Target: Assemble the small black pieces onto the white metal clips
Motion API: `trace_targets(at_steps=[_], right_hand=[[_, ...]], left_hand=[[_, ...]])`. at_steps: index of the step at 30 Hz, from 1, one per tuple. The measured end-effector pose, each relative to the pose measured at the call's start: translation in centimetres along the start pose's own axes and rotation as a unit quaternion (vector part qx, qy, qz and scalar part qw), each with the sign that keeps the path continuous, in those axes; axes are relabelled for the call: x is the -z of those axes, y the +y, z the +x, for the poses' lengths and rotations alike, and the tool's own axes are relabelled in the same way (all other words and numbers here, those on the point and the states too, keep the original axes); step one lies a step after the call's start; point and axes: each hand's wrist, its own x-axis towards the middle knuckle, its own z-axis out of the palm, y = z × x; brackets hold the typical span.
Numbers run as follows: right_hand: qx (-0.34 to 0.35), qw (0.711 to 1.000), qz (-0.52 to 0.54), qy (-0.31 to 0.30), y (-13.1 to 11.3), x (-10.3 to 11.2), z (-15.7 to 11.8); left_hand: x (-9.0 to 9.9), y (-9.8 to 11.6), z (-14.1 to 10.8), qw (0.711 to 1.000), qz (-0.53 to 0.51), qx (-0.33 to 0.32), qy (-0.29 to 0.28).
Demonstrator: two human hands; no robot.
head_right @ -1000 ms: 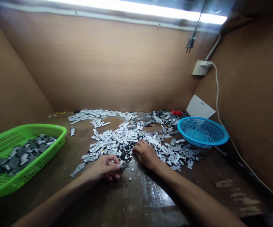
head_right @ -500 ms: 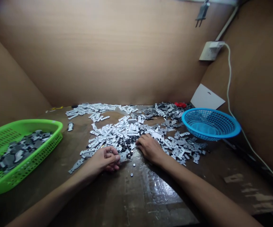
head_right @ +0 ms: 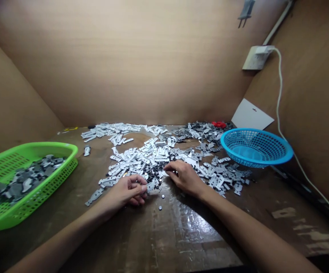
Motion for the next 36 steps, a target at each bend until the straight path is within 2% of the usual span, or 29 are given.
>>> trace_targets(at_steps=[7,11,17,21,26,33,36], right_hand=[[-0.004,1.0,0.002,0.025,-0.7,0.3,-0.2],[0.006,1.0,0.006,0.012,-1.4,0.7,-0.2],[0.018,0.997,0.076,-0.021,-3.2,0.3,-0.4],[0.052,0.997,0.037,-0.046,-3.7,-0.5,-0.7],[0.063,0.997,-0.015,-0.035,-3.7,-1.0,-1.0],[0.086,0.995,-0.019,-0.037,-3.6,-1.0,-1.0],[0.071,0.997,0.003,-0.023,-3.7,-0.7,-1.0]], left_hand=[[0.0,-0.2,-0.1,1.0,0.008,0.002,-0.004],[-0.1,-0.5,0.0,1.0,0.017,-0.001,-0.004],[-0.1,-1.1,0.2,1.0,0.02,-0.016,-0.006],[0.0,-1.3,0.2,1.0,0.007,-0.018,-0.002],[-0.1,-1.3,0.3,1.0,-0.006,-0.014,0.009],[-0.3,-1.0,0.2,1.0,-0.015,-0.013,0.02],[-0.3,-1.0,0.1,1.0,-0.018,-0.013,0.015]])
